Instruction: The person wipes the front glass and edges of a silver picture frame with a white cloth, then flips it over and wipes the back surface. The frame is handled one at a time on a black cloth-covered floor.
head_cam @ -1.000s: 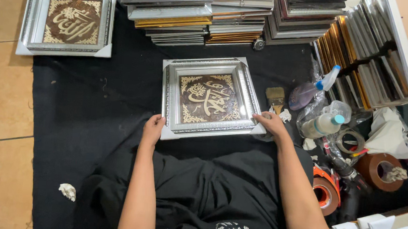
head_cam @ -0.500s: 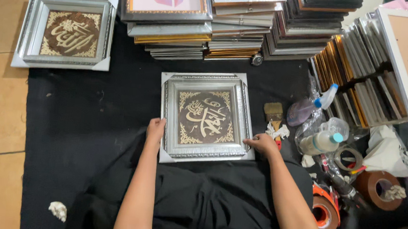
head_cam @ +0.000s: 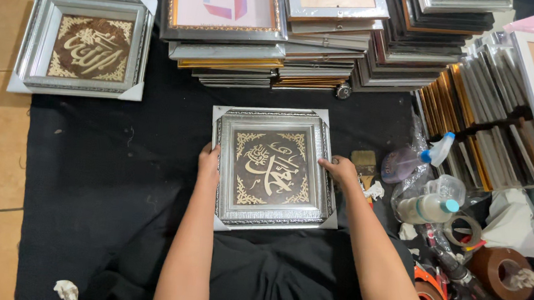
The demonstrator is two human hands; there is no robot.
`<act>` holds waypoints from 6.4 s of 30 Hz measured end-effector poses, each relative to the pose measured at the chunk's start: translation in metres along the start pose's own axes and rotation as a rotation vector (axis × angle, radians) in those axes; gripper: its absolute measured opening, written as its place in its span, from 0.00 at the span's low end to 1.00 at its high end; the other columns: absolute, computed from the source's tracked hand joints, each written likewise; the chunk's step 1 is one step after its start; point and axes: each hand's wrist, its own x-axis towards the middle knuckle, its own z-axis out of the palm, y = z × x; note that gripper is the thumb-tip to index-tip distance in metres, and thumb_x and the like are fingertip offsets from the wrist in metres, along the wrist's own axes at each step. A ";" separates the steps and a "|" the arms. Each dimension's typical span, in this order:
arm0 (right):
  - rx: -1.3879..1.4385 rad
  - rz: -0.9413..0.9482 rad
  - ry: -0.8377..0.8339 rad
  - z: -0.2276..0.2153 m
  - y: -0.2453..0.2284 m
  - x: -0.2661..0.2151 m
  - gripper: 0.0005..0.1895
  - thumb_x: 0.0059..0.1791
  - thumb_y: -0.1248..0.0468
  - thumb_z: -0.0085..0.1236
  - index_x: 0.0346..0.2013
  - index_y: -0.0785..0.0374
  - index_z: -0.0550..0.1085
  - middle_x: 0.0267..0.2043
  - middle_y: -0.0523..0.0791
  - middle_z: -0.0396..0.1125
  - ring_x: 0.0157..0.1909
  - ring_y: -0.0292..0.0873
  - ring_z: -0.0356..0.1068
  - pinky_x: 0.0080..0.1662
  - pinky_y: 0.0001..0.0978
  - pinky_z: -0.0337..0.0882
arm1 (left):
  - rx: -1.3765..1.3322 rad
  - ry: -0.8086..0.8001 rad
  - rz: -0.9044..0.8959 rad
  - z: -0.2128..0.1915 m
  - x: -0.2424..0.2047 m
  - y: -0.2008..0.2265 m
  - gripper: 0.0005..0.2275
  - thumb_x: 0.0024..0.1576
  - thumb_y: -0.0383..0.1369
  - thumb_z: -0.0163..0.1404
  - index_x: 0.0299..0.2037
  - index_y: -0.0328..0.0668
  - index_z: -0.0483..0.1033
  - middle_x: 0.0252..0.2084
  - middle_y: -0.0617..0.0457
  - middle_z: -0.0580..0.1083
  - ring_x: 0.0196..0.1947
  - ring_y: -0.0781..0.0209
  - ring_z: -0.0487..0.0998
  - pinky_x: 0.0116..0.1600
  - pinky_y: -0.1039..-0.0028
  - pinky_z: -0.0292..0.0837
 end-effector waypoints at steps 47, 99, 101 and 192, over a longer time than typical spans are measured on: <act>1.456 -0.609 0.077 -0.077 -0.053 -0.104 0.34 0.52 0.35 0.44 0.59 0.56 0.72 0.63 0.47 0.67 0.58 0.40 0.72 0.59 0.35 0.75 | -0.033 0.190 0.238 -0.002 -0.154 0.207 0.25 0.66 0.45 0.34 0.35 0.39 0.85 0.18 0.41 0.74 0.11 0.60 0.73 0.15 0.79 0.73; -0.353 -1.278 1.134 -0.029 -0.256 -0.191 0.16 0.51 0.67 0.55 0.54 0.58 0.73 0.51 0.49 0.68 0.55 0.54 0.68 0.57 0.48 0.66 | 0.551 -0.446 0.729 -0.037 -0.092 0.220 0.06 0.59 0.37 0.58 0.43 0.54 0.80 0.34 0.51 0.80 0.45 0.49 0.82 0.52 0.55 0.78; -0.283 -1.181 1.153 -0.039 -0.243 -0.192 0.14 0.52 0.64 0.56 0.53 0.57 0.74 0.51 0.46 0.67 0.56 0.52 0.67 0.58 0.46 0.65 | 0.549 -0.452 0.709 -0.035 -0.094 0.220 0.06 0.59 0.39 0.58 0.43 0.56 0.79 0.34 0.52 0.81 0.44 0.50 0.82 0.52 0.56 0.78; -0.042 -1.172 1.126 -0.050 -0.236 -0.168 0.17 0.47 0.65 0.65 0.50 0.55 0.77 0.50 0.42 0.70 0.57 0.47 0.67 0.62 0.40 0.66 | 0.737 -0.530 0.720 -0.036 -0.050 0.245 0.10 0.62 0.37 0.57 0.50 0.46 0.78 0.43 0.41 0.80 0.53 0.38 0.78 0.54 0.50 0.73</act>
